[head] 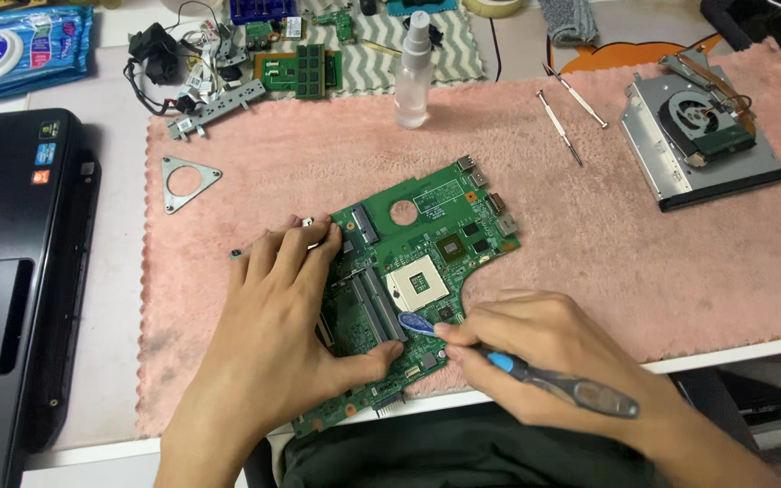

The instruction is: The person cleans a laptop motherboard using a toothbrush and a metal tool. They scrub various areas of the board, including around the CPU socket and RAM slots, then use a metal tool to scrape or adjust components.

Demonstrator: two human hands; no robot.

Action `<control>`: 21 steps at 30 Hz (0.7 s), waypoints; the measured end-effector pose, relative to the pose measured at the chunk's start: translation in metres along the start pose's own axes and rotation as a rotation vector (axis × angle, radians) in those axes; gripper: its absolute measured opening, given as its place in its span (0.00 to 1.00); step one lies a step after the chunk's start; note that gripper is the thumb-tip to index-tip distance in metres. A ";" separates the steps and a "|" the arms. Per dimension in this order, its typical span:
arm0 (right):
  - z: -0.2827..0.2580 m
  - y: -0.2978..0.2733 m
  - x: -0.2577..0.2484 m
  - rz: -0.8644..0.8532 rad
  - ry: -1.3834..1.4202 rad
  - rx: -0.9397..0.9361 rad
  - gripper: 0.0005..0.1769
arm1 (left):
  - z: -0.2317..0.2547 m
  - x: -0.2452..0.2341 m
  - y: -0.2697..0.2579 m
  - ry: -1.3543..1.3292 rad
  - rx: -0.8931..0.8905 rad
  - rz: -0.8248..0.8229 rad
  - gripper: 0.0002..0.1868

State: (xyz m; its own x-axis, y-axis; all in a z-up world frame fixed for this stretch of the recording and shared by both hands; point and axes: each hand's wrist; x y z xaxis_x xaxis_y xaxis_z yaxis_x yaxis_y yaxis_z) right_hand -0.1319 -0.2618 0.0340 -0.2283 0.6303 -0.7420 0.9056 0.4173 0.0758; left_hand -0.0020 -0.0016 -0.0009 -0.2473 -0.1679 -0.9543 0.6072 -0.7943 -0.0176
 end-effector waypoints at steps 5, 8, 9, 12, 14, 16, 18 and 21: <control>-0.016 -0.009 0.027 0.104 -0.056 0.025 0.09 | 0.000 -0.001 0.000 0.000 0.020 0.018 0.69; -0.022 -0.018 0.037 0.174 -0.071 0.021 0.05 | 0.000 -0.001 0.001 0.007 0.019 0.014 0.69; -0.024 -0.021 0.040 0.217 -0.073 0.002 0.05 | -0.001 -0.001 0.000 0.009 0.014 0.006 0.69; -0.026 -0.031 0.049 0.231 -0.084 0.098 0.06 | 0.001 0.000 0.001 0.025 -0.001 0.018 0.69; -0.026 -0.025 0.056 0.276 -0.074 0.111 0.05 | 0.002 0.000 0.000 0.020 -0.003 0.026 0.69; -0.026 -0.019 0.061 0.321 -0.064 0.127 0.05 | 0.002 0.001 0.001 0.014 -0.002 0.035 0.68; -0.026 -0.014 0.066 0.330 -0.170 0.122 0.03 | 0.000 0.003 0.000 0.015 -0.024 0.007 0.69; -0.060 -0.014 0.070 0.440 -0.090 0.260 0.03 | 0.000 0.004 0.001 0.028 0.006 0.042 0.71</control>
State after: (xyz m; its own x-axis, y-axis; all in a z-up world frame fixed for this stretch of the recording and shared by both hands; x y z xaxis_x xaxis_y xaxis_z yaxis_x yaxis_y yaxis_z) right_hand -0.1821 -0.1848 0.0211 0.2155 0.6458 -0.7324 0.9705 -0.0586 0.2339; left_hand -0.0021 -0.0029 -0.0051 -0.1999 -0.1850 -0.9622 0.6122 -0.7903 0.0248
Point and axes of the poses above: each hand's wrist, its own y-axis towards the middle knuckle, its own x-axis out of the palm, z = x × y, and after that the axes turned 15 degrees about -z, right-handed
